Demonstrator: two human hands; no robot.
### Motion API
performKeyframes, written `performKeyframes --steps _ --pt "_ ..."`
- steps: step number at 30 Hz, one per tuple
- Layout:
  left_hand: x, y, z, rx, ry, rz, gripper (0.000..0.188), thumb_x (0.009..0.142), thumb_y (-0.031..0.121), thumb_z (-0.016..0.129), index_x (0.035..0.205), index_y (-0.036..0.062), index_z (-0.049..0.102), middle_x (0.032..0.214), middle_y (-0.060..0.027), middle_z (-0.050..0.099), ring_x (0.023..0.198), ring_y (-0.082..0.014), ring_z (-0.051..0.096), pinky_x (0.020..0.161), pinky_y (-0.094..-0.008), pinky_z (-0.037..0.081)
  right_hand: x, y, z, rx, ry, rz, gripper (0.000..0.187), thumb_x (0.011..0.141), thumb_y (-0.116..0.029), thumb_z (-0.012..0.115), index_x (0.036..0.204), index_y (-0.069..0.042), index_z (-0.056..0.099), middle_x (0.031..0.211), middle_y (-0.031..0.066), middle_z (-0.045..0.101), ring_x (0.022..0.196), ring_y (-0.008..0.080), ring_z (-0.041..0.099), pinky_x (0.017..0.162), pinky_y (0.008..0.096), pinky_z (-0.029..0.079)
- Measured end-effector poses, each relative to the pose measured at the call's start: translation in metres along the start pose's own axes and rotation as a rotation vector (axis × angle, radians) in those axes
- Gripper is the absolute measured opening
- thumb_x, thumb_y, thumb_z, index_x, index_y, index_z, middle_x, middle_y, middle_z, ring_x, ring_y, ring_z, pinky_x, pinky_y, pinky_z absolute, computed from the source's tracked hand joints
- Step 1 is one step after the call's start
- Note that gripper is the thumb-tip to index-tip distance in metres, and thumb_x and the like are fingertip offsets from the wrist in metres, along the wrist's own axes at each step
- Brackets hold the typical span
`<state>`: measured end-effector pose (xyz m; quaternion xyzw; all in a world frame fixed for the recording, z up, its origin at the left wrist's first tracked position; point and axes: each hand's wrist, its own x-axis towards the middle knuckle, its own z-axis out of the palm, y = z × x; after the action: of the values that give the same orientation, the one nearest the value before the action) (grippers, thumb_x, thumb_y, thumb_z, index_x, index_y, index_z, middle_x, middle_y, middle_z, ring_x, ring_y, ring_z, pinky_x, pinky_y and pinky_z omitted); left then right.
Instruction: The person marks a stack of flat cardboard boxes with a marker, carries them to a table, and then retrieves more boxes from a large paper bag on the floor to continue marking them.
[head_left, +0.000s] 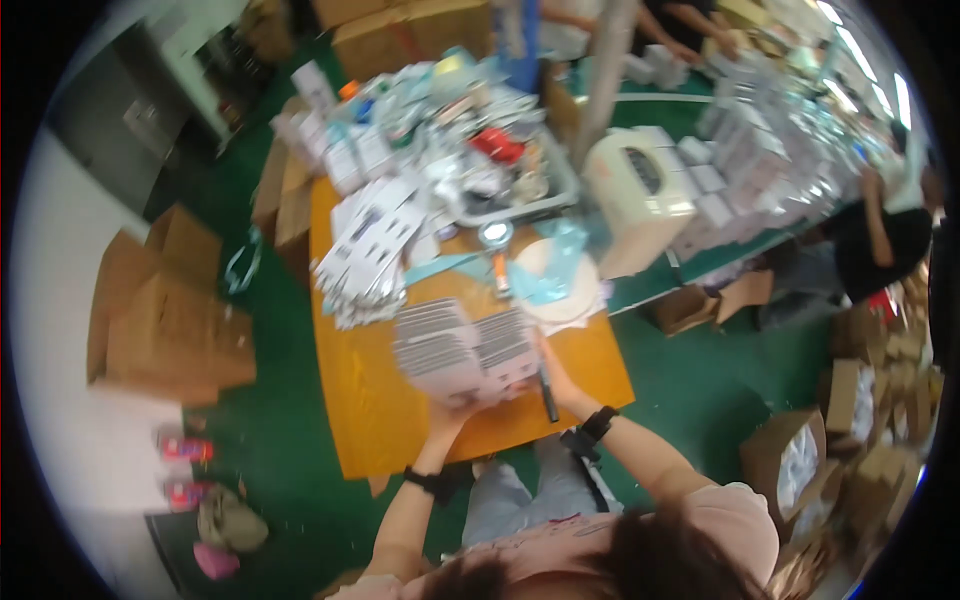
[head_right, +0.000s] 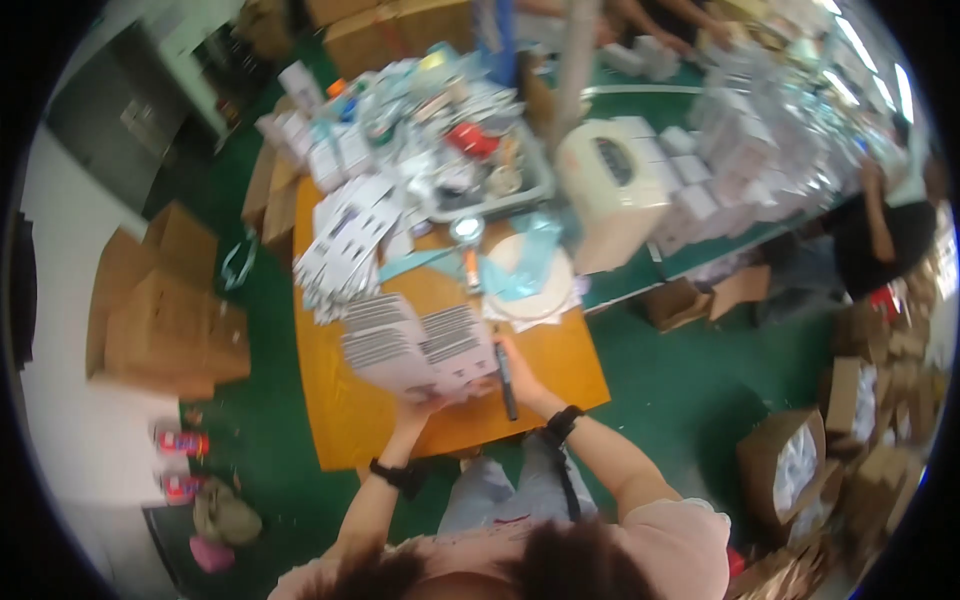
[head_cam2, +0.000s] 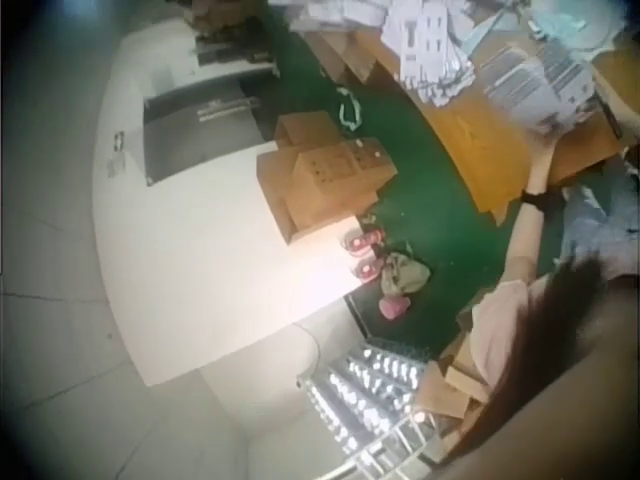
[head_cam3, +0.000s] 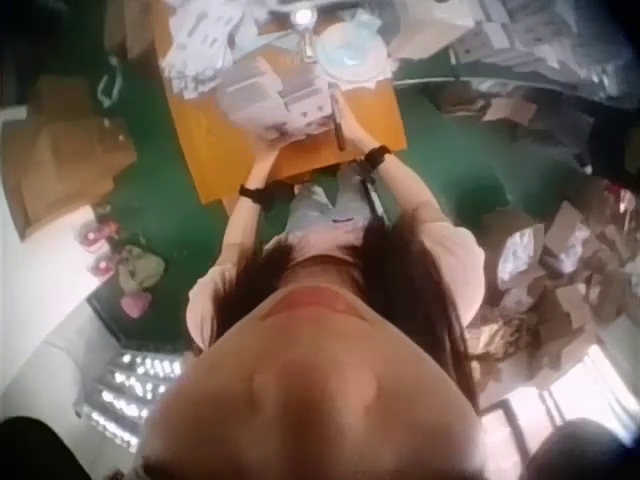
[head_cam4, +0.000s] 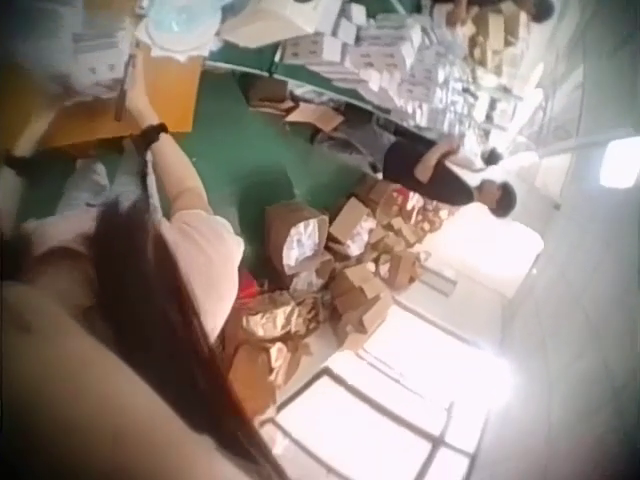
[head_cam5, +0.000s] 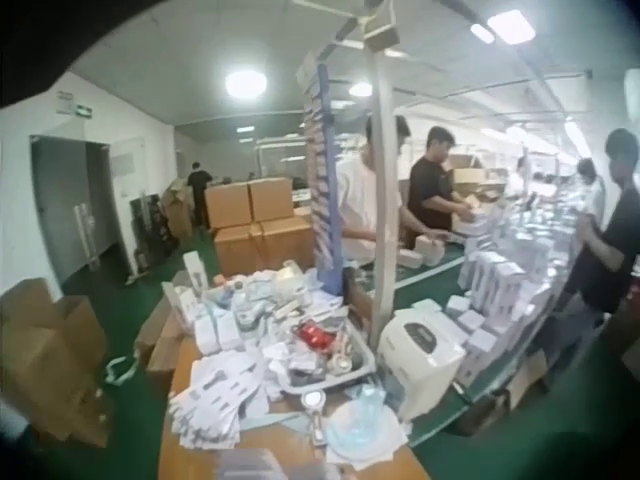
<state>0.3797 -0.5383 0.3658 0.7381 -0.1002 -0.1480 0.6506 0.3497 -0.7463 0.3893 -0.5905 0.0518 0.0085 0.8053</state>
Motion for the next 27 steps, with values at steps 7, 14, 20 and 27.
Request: performKeyframes --steps 7,14,20,27 --pt "-0.087 0.044 0.029 -0.428 -0.178 -0.114 0.074 0.059 0.004 0.071 0.120 -0.0025 0.031 0.114 -0.0120 0.044 0.106 -0.0244 0.045 0.089 -0.0354 0.040 -0.100 -0.048 0.015 -0.265 0.193 0.115 0.055 0.060 -0.020 0.078 0.099 -0.006 0.043 0.086 0.0063 0.051 0.084 0.0139 0.048 0.072 0.0286 0.042" --pt "-0.104 0.052 0.118 -0.417 -0.195 0.018 0.076 0.058 0.002 0.069 0.122 0.0001 0.030 0.115 -0.0120 0.044 0.106 -0.0246 0.045 0.091 -0.0353 0.038 -0.166 -0.082 -0.075 -0.446 0.181 0.094 0.053 0.059 -0.022 0.078 0.095 -0.004 0.044 0.085 0.0085 0.052 0.081 0.0156 0.049 0.073 0.0282 0.041" --pt "-0.069 0.087 0.274 -0.300 -0.308 -0.276 0.079 0.055 0.002 0.070 0.122 0.0009 0.029 0.114 -0.0114 0.044 0.107 -0.0235 0.044 0.089 -0.0343 0.038 -0.219 -0.112 -0.216 -0.525 0.449 -0.041 0.047 0.062 -0.021 0.076 0.093 -0.005 0.045 0.080 0.0082 0.054 0.076 0.0158 0.050 0.069 0.0286 0.042" --pt "-0.048 0.158 0.477 -0.357 -0.613 -0.162 0.071 0.055 0.004 0.072 0.115 0.0011 0.034 0.108 -0.0105 0.046 0.101 -0.0211 0.047 0.085 -0.0326 0.041 -0.320 -0.159 -0.348 -0.216 0.826 0.009 0.045 0.063 -0.019 0.075 0.093 -0.005 0.045 0.082 0.0078 0.053 0.075 0.0139 0.049 0.068 0.0270 0.042"
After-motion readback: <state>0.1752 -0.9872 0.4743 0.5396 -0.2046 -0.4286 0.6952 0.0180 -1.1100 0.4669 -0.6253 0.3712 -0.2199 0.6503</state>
